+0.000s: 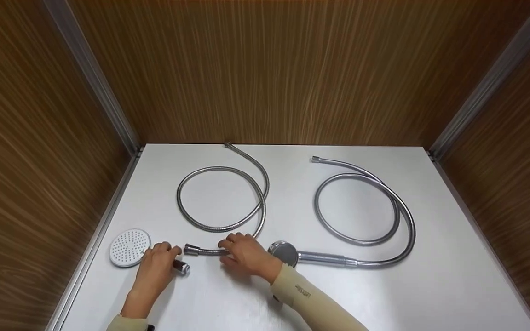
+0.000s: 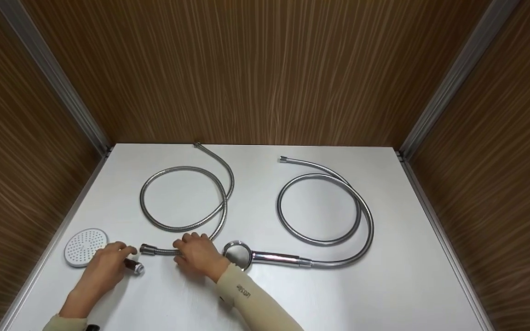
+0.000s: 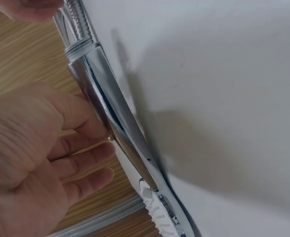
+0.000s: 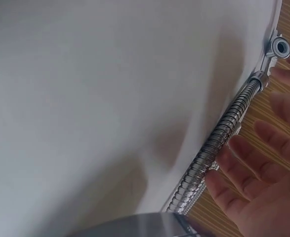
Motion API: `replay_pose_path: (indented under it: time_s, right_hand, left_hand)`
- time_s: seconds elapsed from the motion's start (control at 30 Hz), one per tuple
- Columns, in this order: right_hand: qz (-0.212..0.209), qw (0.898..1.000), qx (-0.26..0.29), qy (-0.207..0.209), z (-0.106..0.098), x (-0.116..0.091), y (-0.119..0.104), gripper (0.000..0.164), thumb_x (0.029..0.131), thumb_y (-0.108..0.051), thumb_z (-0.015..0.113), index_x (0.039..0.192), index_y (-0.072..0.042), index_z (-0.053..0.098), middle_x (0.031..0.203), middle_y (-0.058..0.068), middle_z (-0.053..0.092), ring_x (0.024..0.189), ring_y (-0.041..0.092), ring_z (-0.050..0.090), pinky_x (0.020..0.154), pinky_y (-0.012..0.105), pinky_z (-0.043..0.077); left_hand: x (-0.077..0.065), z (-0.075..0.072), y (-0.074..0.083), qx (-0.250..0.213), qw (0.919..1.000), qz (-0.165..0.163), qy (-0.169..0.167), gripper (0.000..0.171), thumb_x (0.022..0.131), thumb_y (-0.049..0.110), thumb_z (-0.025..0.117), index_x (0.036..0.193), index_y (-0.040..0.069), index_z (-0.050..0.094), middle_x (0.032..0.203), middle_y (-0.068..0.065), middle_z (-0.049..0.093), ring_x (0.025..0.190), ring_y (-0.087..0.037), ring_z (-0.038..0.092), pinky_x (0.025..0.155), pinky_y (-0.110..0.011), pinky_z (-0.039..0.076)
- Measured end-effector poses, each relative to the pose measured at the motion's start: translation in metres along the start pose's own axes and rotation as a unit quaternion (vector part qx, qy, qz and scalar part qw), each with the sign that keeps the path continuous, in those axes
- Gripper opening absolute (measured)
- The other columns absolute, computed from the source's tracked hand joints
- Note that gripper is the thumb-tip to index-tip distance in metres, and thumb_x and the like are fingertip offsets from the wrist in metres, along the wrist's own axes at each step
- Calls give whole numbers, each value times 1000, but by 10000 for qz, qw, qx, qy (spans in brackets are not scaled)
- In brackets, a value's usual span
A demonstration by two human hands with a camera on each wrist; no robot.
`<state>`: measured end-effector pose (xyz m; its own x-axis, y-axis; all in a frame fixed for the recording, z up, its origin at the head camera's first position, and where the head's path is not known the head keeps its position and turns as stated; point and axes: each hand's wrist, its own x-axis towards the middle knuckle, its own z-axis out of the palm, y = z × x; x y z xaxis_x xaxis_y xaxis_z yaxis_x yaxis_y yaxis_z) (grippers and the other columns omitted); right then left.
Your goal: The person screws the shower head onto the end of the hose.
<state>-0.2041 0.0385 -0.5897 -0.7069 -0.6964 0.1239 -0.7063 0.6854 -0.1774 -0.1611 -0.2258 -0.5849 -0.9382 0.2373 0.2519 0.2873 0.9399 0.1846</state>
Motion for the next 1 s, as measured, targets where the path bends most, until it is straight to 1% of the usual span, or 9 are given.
replay_pose_path:
  time_s: [0.17,0.27,0.33,0.43,0.57,0.67,0.8,0.93,1.0]
  right_hand:
    - [-8,10000,-64,-25,0,3,-3,30,104,-33,66,128,-15,69,111,0,70,97,16,63,82,27,50]
    - [-20,10000,-56,-56,3,6,-5,29,103,-32,67,126,-15,70,112,0,71,98,17,63,81,26,50]
    - [-35,9999,-91,-54,5,7,-6,27,103,-32,68,125,-15,70,112,0,71,98,17,63,80,26,49]
    - [-34,9998,-170,-39,9,9,-9,26,103,-32,68,123,-16,70,110,-1,71,97,16,62,79,25,48]
    - [-41,9997,-234,-22,11,13,-13,24,103,-33,67,121,-17,70,108,-2,71,96,16,61,79,26,48]
    - [-67,9995,-295,4,13,18,-16,22,102,-32,68,118,-17,71,107,-2,71,95,17,61,78,27,48]
    - [-92,9987,-498,51,18,26,-22,21,101,-32,69,115,-17,71,106,-2,72,95,16,62,77,28,49]
    - [-135,9981,-590,104,22,35,-27,23,101,-31,69,118,-16,71,107,-1,72,96,17,63,77,28,50]
    - [-130,9982,-570,159,25,41,-28,23,101,-29,68,120,-16,71,108,-1,73,98,17,64,78,29,51]
  left_hand:
    - [-2,-2,-4,-3,9996,-62,-270,31,76,-12,83,101,4,77,94,-15,69,91,-35,68,85,-53,53]
    - [-3,-3,-6,23,9993,-59,-359,31,77,-14,80,102,4,77,92,-15,68,90,-36,67,87,-56,53]
    - [-5,-2,-7,49,9994,-16,-350,31,77,-14,80,102,4,77,91,-16,67,89,-36,67,87,-56,53]
    - [-6,1,-5,91,9994,33,-319,33,75,-12,82,104,4,77,92,-16,68,90,-36,67,87,-56,54]
    - [-7,3,-3,227,9994,133,-209,34,74,-7,88,104,7,78,90,-14,67,87,-34,67,80,-52,53]
    - [-6,6,-2,320,9992,194,-107,32,75,-2,89,103,9,79,87,-13,66,85,-33,65,76,-49,51]
    - [-4,8,-2,329,9992,226,-87,29,78,2,89,105,11,80,85,-11,65,84,-31,64,76,-47,50]
    - [-4,9,-3,377,9989,233,-125,30,79,4,89,106,13,81,83,-9,64,85,-31,64,78,-47,51]
    - [-3,10,-3,440,9986,268,-90,29,79,5,89,106,13,81,82,-9,64,84,-31,65,78,-48,51]
